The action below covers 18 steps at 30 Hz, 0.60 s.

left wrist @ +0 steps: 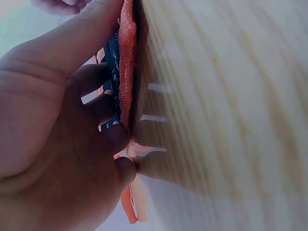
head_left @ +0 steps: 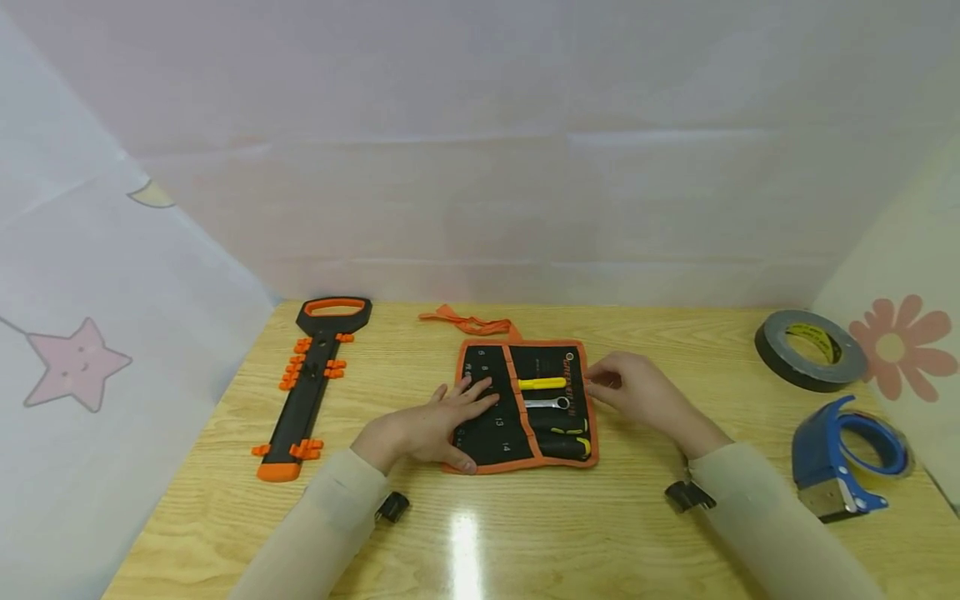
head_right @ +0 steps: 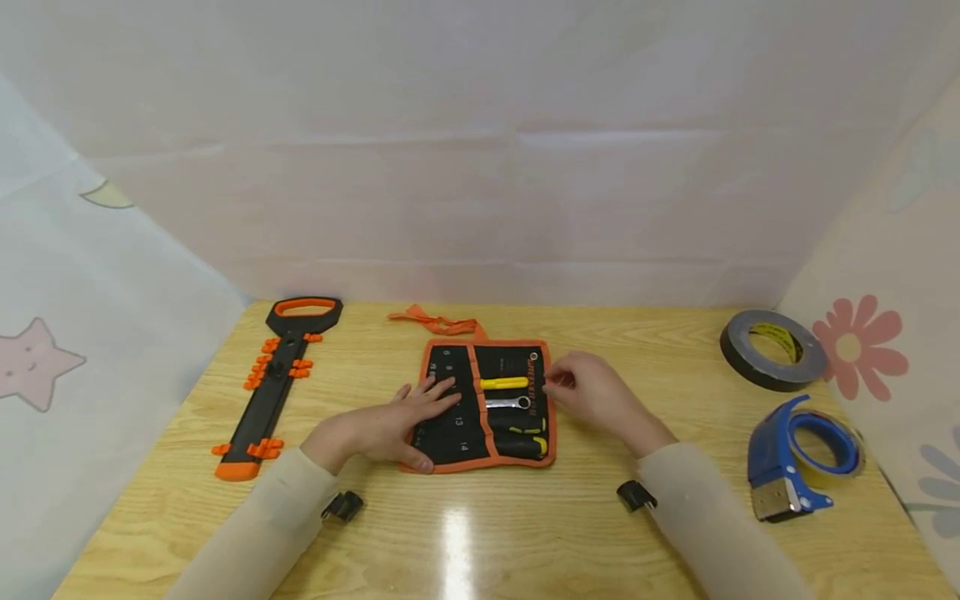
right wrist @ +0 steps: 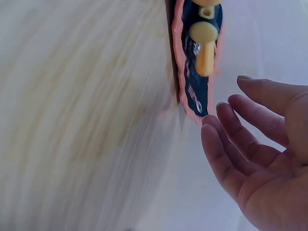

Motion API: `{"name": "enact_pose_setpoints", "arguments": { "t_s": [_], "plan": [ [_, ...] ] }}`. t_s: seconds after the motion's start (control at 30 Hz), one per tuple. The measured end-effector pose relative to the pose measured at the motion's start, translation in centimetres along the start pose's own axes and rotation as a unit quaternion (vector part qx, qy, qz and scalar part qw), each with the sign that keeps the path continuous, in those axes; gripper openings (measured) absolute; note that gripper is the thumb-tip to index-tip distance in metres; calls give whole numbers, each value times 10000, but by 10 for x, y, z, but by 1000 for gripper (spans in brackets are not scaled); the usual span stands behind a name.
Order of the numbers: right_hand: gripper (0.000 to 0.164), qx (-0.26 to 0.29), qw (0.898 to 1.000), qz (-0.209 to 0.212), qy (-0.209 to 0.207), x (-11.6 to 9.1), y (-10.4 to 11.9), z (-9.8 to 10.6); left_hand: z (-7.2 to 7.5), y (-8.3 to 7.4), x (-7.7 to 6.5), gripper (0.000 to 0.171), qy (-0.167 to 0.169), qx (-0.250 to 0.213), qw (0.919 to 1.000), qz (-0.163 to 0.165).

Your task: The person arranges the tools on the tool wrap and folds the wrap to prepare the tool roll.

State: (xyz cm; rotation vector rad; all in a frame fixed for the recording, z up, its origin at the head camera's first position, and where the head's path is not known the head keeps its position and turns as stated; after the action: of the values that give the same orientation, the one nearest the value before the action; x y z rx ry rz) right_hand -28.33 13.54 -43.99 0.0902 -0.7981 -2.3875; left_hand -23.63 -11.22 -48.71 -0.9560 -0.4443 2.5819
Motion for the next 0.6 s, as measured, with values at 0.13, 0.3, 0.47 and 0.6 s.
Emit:
{"name": "enact_pose_setpoints", "arguments": {
  "t_s": [0.13, 0.3, 0.47, 0.6],
  "plan": [
    [24, -74, 9996, -100, -238, -20, -4, 14, -1, 1, 1, 109, -4, -21, 10000, 32],
    [23, -145, 9986, -309, -415, -47, -10, 25, -1, 1, 1, 109, 3, -47, 10000, -11],
    [25, -170, 9973, -518, -501, -73, -17, 31, -2, 2, 1, 109, 16, -69, 10000, -25],
    [27, -166, 9961, -629, -602, -91, -20, 33, -1, 2, 1, 109, -6, -85, 10000, -39]
  ]
}}
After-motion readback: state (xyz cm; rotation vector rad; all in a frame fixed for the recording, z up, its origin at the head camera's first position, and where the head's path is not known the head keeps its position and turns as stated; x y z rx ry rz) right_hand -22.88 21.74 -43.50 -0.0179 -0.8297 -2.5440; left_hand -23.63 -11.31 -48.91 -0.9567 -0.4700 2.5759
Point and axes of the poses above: each hand's wrist, its own x-axis towards the middle knuckle, its own z-axis out of the back of the hand, y = z × x, the point moved 10 cm from there along x, towards the middle knuckle, and after that the axes turned 15 degrees about z, right-handed, at the moved point
